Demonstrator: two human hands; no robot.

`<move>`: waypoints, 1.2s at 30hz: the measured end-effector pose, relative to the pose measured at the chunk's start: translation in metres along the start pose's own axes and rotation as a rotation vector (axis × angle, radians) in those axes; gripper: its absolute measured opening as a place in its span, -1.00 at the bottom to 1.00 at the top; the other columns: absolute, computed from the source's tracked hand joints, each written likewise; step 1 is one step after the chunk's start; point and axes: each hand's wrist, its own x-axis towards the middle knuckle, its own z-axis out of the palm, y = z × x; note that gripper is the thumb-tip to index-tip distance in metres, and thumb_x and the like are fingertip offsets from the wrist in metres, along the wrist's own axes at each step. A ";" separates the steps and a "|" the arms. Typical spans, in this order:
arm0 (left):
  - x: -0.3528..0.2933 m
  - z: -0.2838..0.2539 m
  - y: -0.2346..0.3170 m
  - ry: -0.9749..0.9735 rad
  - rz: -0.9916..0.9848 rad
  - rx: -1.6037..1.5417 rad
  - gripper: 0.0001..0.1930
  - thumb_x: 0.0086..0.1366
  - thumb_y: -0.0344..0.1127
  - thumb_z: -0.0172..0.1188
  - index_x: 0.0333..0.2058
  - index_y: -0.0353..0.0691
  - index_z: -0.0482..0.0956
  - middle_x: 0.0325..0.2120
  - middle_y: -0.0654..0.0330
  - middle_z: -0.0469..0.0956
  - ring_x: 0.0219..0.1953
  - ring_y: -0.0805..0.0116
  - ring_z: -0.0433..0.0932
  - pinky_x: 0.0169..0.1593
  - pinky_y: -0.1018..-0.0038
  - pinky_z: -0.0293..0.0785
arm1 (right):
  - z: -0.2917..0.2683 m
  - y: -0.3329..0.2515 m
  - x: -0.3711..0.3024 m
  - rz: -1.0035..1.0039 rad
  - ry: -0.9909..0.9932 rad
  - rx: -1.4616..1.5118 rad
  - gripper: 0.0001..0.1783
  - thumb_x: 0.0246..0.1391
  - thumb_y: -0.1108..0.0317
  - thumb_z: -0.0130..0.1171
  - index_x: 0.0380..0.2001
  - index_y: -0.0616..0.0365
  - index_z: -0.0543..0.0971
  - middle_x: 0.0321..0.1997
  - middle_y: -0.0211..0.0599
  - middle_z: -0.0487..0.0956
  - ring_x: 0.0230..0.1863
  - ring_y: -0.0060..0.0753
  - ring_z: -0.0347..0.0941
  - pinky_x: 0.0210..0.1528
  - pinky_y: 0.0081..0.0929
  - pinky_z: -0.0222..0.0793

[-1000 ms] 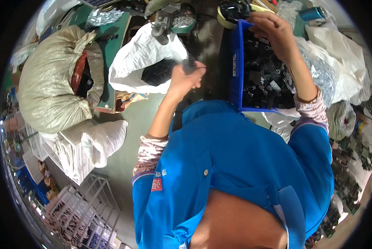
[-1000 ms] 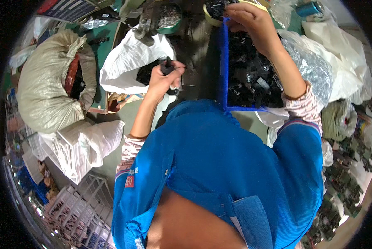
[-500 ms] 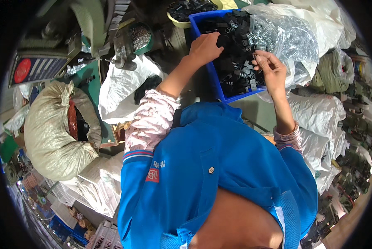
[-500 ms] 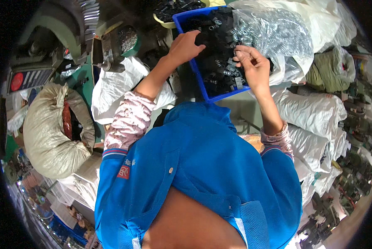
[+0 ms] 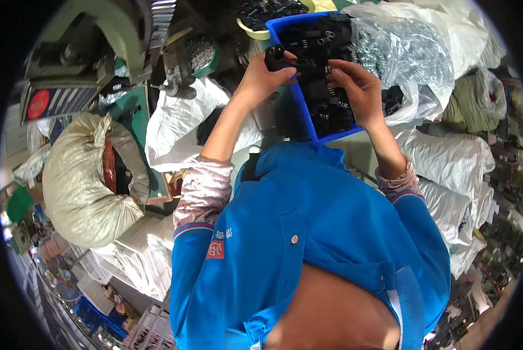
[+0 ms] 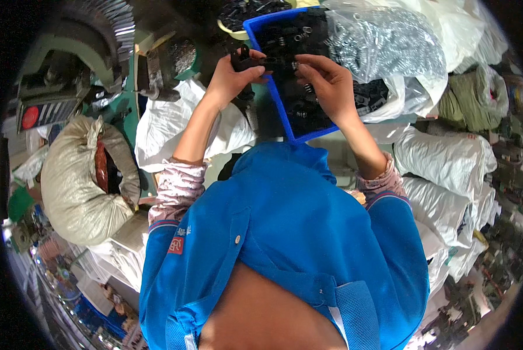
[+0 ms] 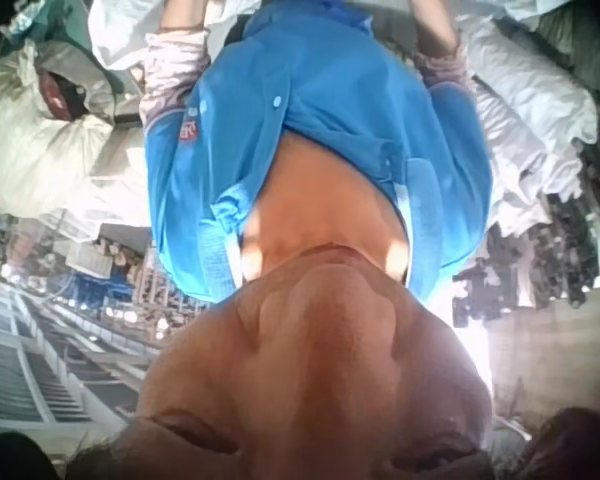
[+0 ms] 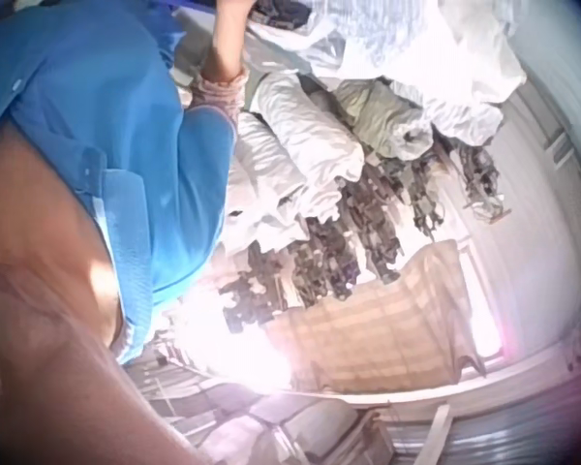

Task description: The person retrieves a white sack from the floor and places it on a workbench. They open the sack and remove a black plastic component, inspecting it before placing it on the table. The person then uses red-handled shears to cut the tie on a large green sack. They proceed to pick up small metal springs from a blue bin and attach them to the black plastic component.

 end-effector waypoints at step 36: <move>-0.225 -0.110 0.002 0.660 0.612 0.543 -0.83 0.03 -0.53 0.25 -0.34 -0.31 0.53 -0.31 0.09 0.56 -0.26 0.25 0.56 -0.15 0.49 0.46 | 0.237 0.020 -0.019 0.837 -0.760 0.514 -0.66 0.18 0.15 0.03 -0.34 0.27 0.49 -0.48 -0.27 0.54 -0.53 -0.62 0.37 -0.55 -0.69 0.28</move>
